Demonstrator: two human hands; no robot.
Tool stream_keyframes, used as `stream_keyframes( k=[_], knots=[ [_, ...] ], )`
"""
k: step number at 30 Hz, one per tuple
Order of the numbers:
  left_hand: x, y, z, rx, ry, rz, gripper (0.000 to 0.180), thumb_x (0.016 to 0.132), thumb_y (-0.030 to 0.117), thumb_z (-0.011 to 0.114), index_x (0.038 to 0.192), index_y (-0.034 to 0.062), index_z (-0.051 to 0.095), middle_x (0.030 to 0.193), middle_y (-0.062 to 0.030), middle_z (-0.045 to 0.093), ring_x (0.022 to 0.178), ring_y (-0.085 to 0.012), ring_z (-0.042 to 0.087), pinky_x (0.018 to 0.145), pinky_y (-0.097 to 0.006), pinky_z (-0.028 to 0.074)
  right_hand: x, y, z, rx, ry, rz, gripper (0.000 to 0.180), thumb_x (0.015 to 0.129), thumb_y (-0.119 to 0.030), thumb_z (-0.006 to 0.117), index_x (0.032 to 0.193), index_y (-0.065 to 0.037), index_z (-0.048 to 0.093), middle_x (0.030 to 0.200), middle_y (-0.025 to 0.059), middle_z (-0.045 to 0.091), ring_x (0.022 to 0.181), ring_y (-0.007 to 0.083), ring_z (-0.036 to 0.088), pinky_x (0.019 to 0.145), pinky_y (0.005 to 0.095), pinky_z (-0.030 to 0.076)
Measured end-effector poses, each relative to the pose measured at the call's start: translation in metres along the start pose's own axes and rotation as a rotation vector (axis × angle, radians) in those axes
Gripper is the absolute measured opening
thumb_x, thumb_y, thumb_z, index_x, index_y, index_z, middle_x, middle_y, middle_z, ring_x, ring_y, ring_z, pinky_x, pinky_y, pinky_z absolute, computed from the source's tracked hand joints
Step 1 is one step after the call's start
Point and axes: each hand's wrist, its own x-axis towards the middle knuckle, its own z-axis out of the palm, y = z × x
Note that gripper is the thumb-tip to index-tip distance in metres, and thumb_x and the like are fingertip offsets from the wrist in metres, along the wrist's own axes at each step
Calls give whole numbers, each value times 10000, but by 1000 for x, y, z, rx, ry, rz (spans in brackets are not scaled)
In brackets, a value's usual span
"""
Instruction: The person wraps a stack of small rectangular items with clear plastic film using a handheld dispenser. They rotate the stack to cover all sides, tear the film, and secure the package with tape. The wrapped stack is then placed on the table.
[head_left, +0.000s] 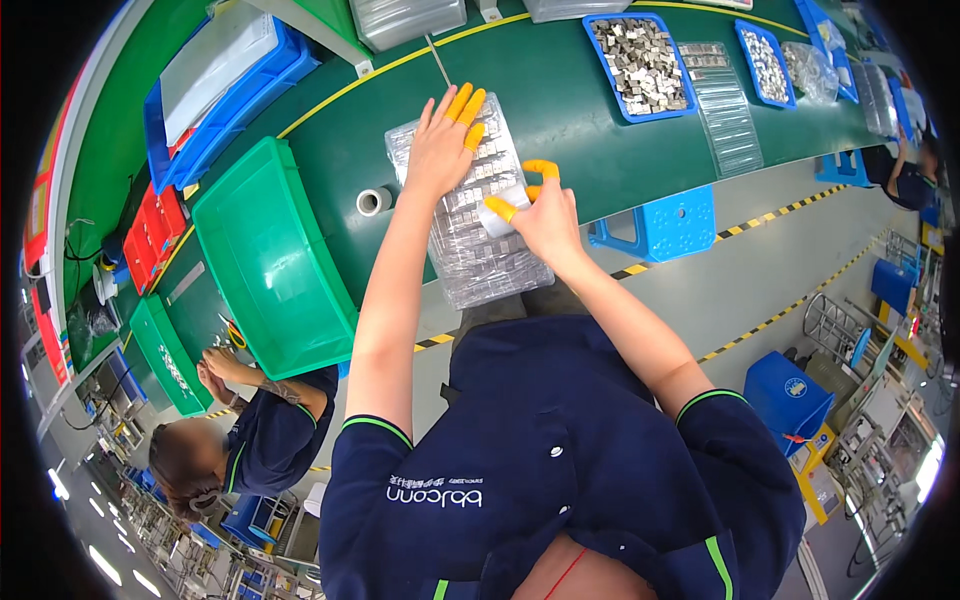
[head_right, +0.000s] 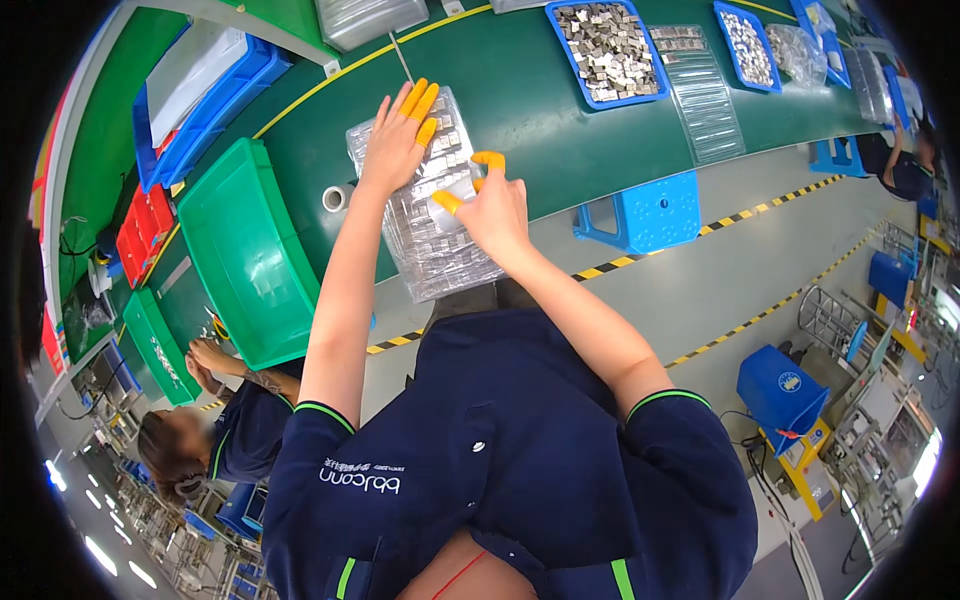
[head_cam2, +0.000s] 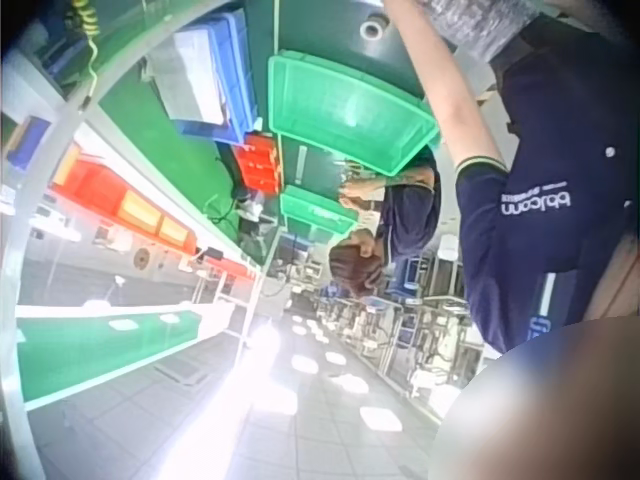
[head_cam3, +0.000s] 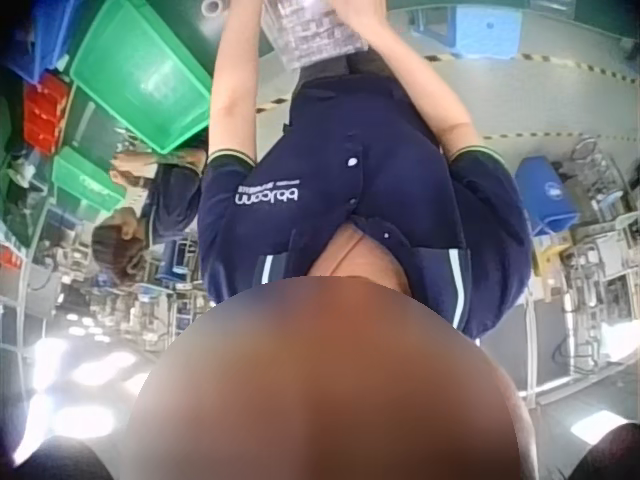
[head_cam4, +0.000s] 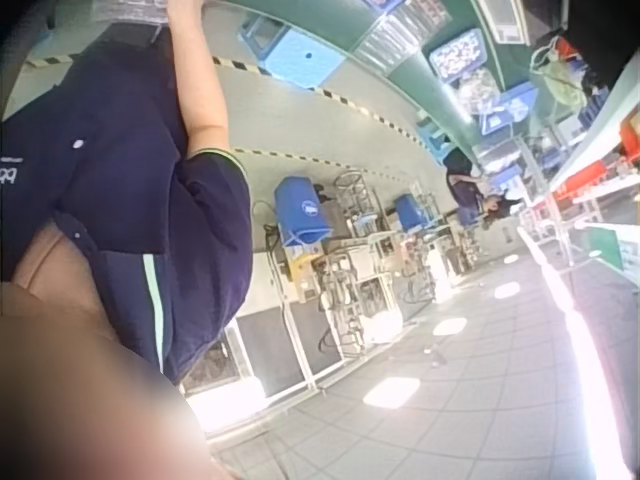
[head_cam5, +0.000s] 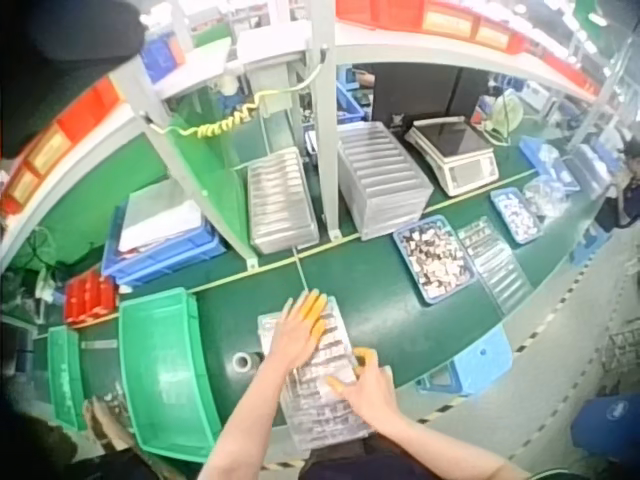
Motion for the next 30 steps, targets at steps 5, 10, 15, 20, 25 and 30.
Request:
stream_keyframes(
  k=[5, 10, 15, 20, 25, 30],
  knots=[
    [-4, 0, 9, 55, 74, 27, 415, 887, 263, 406, 1277, 121, 423, 1307, -72, 423, 1264, -223, 305, 1067, -395, 180, -18, 11, -4, -8, -26, -48, 714, 583, -363, 786, 1072, 35, 451, 804, 144, 633, 779, 281, 575, 795, 337, 370],
    [-13, 24, 4, 10, 243, -157, 340, 844, 180, 492, 1174, 101, 514, 1226, -140, 469, 1192, -289, 374, 1009, -395, 270, -31, 34, 13, -17, -120, -132, 654, 588, -227, 803, 1072, 25, 441, 877, 168, 644, 782, 220, 633, 706, 291, 493],
    [-92, 80, 13, -683, 608, -801, 225, 823, 112, 541, 1018, 1, 538, 1014, -165, 558, 987, -293, 519, 866, -370, 394, -35, 58, 19, 300, -122, -47, 605, 647, -130, 768, 1103, 18, 400, 901, 149, 630, 837, 169, 610, 719, 280, 490],
    [-134, 141, 0, -834, 490, -858, 279, 844, 165, 572, 1043, -23, 520, 985, -146, 578, 909, -218, 568, 797, -322, 436, -48, 58, 23, 491, -6, -135, 539, 683, -163, 749, 1071, 29, 428, 867, 186, 643, 769, 212, 638, 682, 316, 500],
    [-149, 164, -5, -899, 510, -901, 294, 800, 197, 638, 980, -26, 568, 944, -137, 579, 878, -224, 568, 793, -329, 433, -59, 64, 13, 546, -19, -69, 517, 717, -176, 721, 1083, 14, 409, 911, 187, 635, 799, 193, 628, 690, 301, 481],
    [-183, 190, 5, -818, 458, -997, 274, 774, 202, 666, 906, -27, 595, 900, -130, 566, 786, -215, 547, 729, -319, 427, -92, 70, 10, 417, -18, -55, 525, 711, -227, 731, 1054, 12, 413, 917, 180, 631, 826, 183, 619, 718, 306, 473]
  ],
)
